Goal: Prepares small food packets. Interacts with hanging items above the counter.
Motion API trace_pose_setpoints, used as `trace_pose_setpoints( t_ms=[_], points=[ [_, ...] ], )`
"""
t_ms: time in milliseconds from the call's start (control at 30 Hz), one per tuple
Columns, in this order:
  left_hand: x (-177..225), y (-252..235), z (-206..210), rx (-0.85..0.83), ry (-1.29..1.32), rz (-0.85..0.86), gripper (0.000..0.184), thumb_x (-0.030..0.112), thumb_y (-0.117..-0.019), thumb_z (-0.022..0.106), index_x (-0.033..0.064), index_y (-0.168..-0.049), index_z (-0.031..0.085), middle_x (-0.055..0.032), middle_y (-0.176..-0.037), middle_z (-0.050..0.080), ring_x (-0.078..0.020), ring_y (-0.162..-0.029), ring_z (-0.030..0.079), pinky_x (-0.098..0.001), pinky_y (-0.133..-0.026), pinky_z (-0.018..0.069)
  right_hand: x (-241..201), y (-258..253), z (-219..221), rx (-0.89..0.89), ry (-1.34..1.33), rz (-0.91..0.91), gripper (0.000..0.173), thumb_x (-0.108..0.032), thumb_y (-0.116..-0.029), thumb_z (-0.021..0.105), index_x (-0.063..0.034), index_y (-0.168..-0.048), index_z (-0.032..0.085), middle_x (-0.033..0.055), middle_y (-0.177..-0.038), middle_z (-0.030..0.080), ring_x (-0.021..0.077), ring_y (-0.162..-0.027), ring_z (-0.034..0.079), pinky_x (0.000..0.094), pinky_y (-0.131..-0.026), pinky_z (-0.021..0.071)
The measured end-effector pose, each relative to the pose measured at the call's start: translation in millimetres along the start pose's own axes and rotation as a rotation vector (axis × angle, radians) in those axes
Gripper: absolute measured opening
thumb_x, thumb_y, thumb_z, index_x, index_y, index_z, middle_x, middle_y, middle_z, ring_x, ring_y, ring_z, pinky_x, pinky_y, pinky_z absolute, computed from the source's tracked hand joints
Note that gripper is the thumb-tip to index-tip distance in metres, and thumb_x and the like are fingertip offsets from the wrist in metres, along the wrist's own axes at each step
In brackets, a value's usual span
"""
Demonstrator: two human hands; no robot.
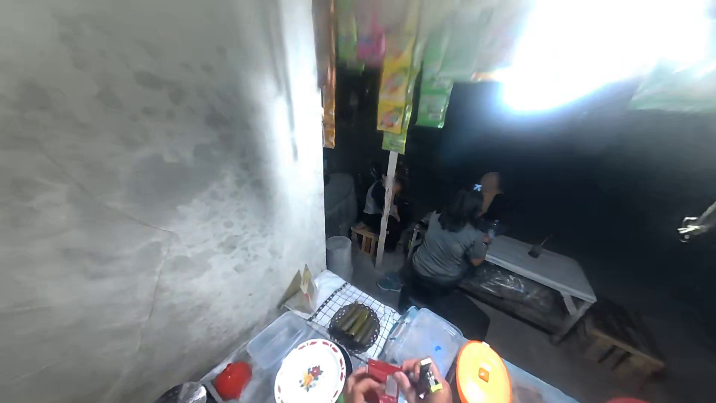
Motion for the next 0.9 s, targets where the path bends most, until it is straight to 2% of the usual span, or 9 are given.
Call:
trace_pose_setpoints(
  t_ms=[67,133,200,267,433,533,600,767,900],
  points=[
    [-18.3,-27.4,-1.9,0.072,0.242,0.022,0.069,0.017,-0.0879,0.079,-0.0096,-0.137,0.039,-0.0170,-0.121,0.063,-0.0209,-0.109,0.067,-0.0387,-0.094,0.0583,6.3,-22.0,0.3,-0.071,-0.057,0.036,0.018,0.000,-0.0837,0.079,-0.0006,-0.094,0.065,0.0064,-0.092,0.074,0.0112,-0.075,0.070,0.0281,-0.067,0.0610],
    [-30.0,-58.6,-8.9,0.021,0.413,-0.164,0.036,0.010,-0.0973,0.067,-0.0029,-0.130,0.057,-0.0111,-0.103,0.073,-0.0185,-0.089,0.072,-0.0384,-0.082,0.0613,12.0,-41.6,4.5,-0.136,-0.130,0.128,0.017,-0.001,-0.0865,0.078,0.0007,-0.097,0.064,0.0083,-0.092,0.072,0.0138,-0.072,0.069,0.0304,-0.065,0.0616],
    [-40.7,-84.4,-16.5,-0.120,0.468,-0.287,0.022,0.016,-0.1020,0.060,0.0009,-0.116,0.069,-0.0085,-0.099,0.074,-0.0170,-0.089,0.071,-0.0367,-0.083,0.0601,21.6,-55.8,9.8,-0.132,-0.036,0.142,0.017,-0.005,-0.0865,0.079,-0.0014,-0.097,0.067,0.0056,-0.090,0.072,0.0124,-0.073,0.068,0.0291,-0.067,0.0599],
    [-47.0,-111.6,-22.9,-0.230,0.524,-0.323,0.022,0.018,-0.1031,0.058,0.0007,-0.112,0.070,-0.0102,-0.097,0.074,-0.0183,-0.088,0.071,-0.0375,-0.082,0.0606,25.2,-72.8,16.9,-0.136,-0.098,0.124,0.018,-0.003,-0.0860,0.080,0.0004,-0.096,0.065,0.0082,-0.089,0.071,0.0143,-0.065,0.067,0.0307,-0.058,0.0604],
    [-48.2,-169.0,-34.8,-0.426,0.596,-0.274,0.013,0.014,-0.0981,0.066,0.0048,-0.105,0.072,-0.0069,-0.096,0.073,-0.0144,-0.086,0.070,-0.0328,-0.079,0.0598,34.7,-118.8,28.8,-0.191,-0.125,0.050,0.019,-0.006,-0.0869,0.081,-0.0009,-0.097,0.066,0.0093,-0.091,0.072,0.0155,-0.062,0.066,0.0305,-0.054,0.0590],
    [-36.7,-222.8,-37.5,-0.393,0.345,-0.137,0.023,0.020,-0.0972,0.070,0.0075,-0.117,0.070,-0.0046,-0.107,0.074,-0.0147,-0.093,0.071,-0.0330,-0.083,0.0606,25.8,-145.3,32.4,-0.168,-0.063,-0.036,0.017,-0.008,-0.0890,0.079,-0.0030,-0.099,0.066,0.0066,-0.093,0.071,0.0138,-0.067,0.066,0.0291,-0.058,0.0601],
    [-6.8,-273.9,-51.3,-0.273,0.242,0.004,0.037,0.025,-0.0975,0.069,0.0059,-0.129,0.063,-0.0067,-0.122,0.069,-0.0179,-0.107,0.069,-0.0367,-0.091,0.0600,10.8,-157.4,28.3,-0.101,-0.054,-0.083,0.017,-0.007,-0.0885,0.079,-0.0023,-0.098,0.065,0.0072,-0.093,0.071,0.0128,-0.067,0.067,0.0276,-0.058,0.0601],
    [135.6,-420.0,-104.8,-0.059,0.156,0.487,0.024,0.022,-0.1053,0.057,0.0046,-0.119,0.066,-0.0061,-0.111,0.072,-0.0180,-0.099,0.071,-0.0404,-0.090,0.0594,-8.4,-172.9,15.6,-0.022,0.074,-0.199,0.016,-0.009,-0.0879,0.079,-0.0060,-0.095,0.066,0.0042,-0.094,0.072,0.0092,-0.069,0.066,0.0247,-0.059,0.0592],
    [248.1,-523.4,-113.8,-0.033,0.429,0.368,0.034,0.028,-0.1094,0.048,0.0030,-0.129,0.059,-0.0087,-0.117,0.072,-0.0197,-0.107,0.071,-0.0402,-0.092,0.0588,-34.7,-199.1,16.6,-0.051,0.084,-0.309,0.016,-0.009,-0.0899,0.078,-0.0057,-0.098,0.065,0.0062,-0.093,0.071,0.0142,-0.070,0.068,0.0304,-0.059,0.0620]
  ],
)
Point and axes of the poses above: each hand's wrist, its own y-axis away from the middle knuckle, its own z-axis out of the palm, x = y × z, the point moved 3 cm from there along -y, towards the middle knuckle
